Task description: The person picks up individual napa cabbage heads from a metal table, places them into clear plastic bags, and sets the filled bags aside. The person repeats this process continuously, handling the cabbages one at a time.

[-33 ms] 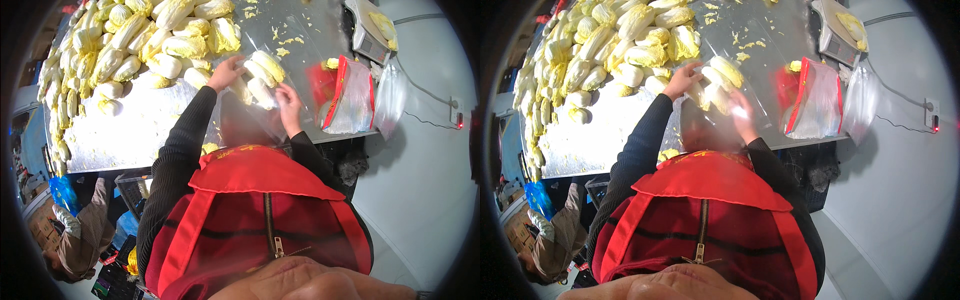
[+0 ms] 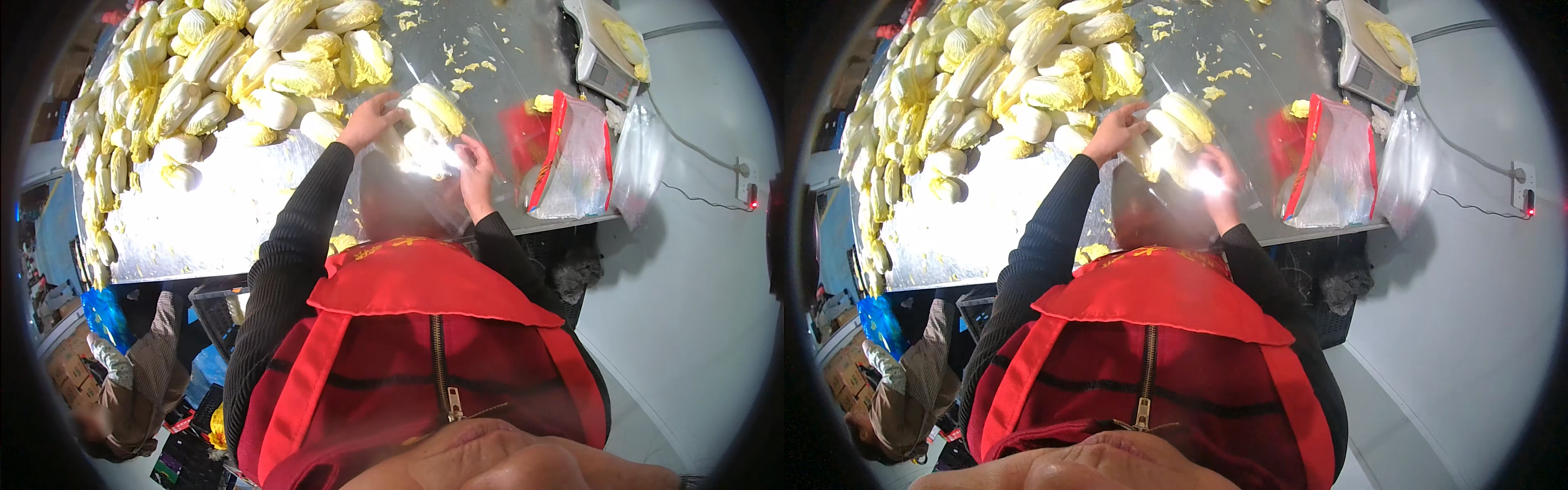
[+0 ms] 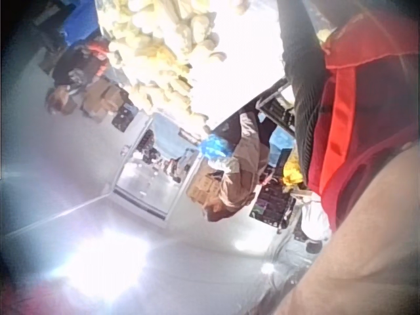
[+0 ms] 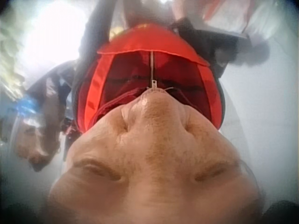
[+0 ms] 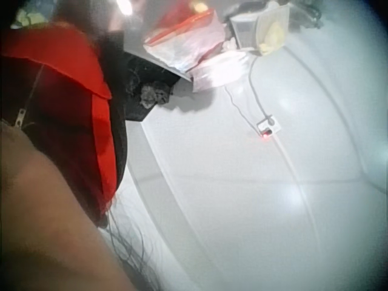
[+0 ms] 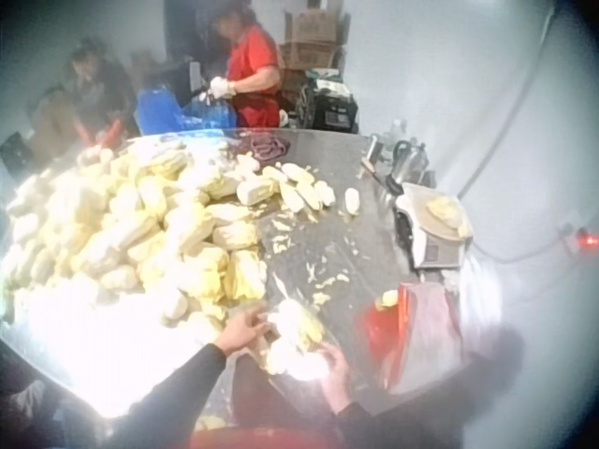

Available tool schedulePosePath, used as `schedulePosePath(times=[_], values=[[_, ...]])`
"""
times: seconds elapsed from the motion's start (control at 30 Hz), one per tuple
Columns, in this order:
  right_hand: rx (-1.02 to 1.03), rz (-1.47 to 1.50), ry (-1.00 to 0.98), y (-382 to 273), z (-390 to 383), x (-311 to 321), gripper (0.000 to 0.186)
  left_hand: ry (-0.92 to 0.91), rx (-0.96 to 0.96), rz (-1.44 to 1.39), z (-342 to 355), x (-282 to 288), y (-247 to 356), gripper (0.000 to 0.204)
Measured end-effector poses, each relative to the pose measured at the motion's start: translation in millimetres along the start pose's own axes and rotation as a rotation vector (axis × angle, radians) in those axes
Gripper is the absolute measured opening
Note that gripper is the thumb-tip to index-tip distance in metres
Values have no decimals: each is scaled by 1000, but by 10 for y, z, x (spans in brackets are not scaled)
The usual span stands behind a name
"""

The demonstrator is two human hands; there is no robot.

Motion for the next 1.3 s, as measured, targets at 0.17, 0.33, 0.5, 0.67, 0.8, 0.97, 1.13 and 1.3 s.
schedulePosePath(times=[0.17,0.33,0.5,0.67,0.8,0.97,1.13,1.3], values=[[138,-281,-101,839,330,79,45,85,-100,29,19,-101,6,58],[114,-156,-205,341,92,-217,33,124,-23,189,-74,-28,190,56],[-292,488,97,953,303,176,43,112,-25,142,-57,-20,163,54],[215,-150,-104,444,396,-125,55,81,-28,168,-59,-47,214,54],[-18,-335,-15,138,362,-137,57,114,-15,114,-59,-89,116,53],[80,-74,-7,361,536,112,56,89,-4,222,-61,-55,168,52],[233,-289,-257,169,-15,3,49,-17,-70,-143,27,-168,-151,54],[529,-403,-319,-201,-5,-296,44,-16,-187,-146,-42,-65,-2,56]])
Point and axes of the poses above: each hand's wrist, its own z-axis towards the middle knuckle, its own x-axis out of the back of the hand, y = z × x, the point moved 7 cm from there along z, towards the middle knuckle, and after that the axes turned 12 degrees about z, right-handed, at the moved point
